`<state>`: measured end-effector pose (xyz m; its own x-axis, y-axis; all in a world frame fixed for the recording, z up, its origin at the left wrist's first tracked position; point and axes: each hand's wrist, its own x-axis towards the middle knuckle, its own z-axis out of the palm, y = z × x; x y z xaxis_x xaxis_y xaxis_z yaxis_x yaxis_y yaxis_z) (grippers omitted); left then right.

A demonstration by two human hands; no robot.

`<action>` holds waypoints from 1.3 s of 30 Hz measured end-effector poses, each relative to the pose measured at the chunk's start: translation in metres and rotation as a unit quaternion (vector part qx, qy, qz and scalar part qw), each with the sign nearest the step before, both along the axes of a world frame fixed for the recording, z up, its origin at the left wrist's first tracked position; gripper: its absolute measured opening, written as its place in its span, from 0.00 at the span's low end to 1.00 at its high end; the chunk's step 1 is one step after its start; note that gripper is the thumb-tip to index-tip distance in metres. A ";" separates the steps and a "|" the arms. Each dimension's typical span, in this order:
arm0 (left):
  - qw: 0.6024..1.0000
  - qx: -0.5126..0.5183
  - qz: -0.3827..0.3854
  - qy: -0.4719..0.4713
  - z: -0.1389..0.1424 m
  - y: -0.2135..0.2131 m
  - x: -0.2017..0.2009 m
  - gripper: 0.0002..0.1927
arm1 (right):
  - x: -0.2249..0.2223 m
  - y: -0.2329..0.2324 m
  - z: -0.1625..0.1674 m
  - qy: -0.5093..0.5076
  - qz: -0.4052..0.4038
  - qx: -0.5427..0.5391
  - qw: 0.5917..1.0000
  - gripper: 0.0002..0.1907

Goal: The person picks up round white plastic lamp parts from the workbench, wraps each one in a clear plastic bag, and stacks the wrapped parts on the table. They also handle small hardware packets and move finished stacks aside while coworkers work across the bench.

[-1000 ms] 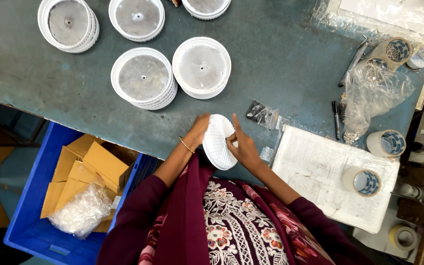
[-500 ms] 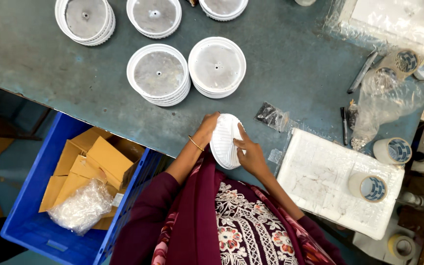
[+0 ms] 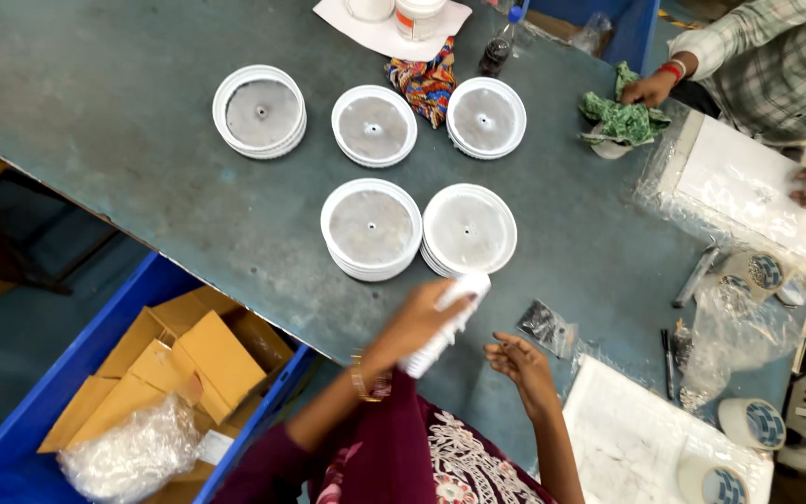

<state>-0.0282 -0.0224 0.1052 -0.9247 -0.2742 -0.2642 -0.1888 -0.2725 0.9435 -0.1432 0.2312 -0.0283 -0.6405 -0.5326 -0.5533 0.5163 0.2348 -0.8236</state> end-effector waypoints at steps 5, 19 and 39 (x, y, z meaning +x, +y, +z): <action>0.942 -0.314 0.077 0.090 0.057 -0.146 0.037 0.12 | -0.009 0.014 -0.022 0.034 -0.034 0.064 0.997 0.19; 0.642 -0.742 0.187 -0.058 -0.123 -0.403 -0.061 0.12 | 0.042 0.014 -0.086 -0.031 -0.029 0.158 0.987 0.16; 0.580 -0.794 0.161 -0.088 -0.169 -0.405 -0.071 0.17 | 0.060 -0.022 -0.097 0.061 0.051 0.166 0.983 0.14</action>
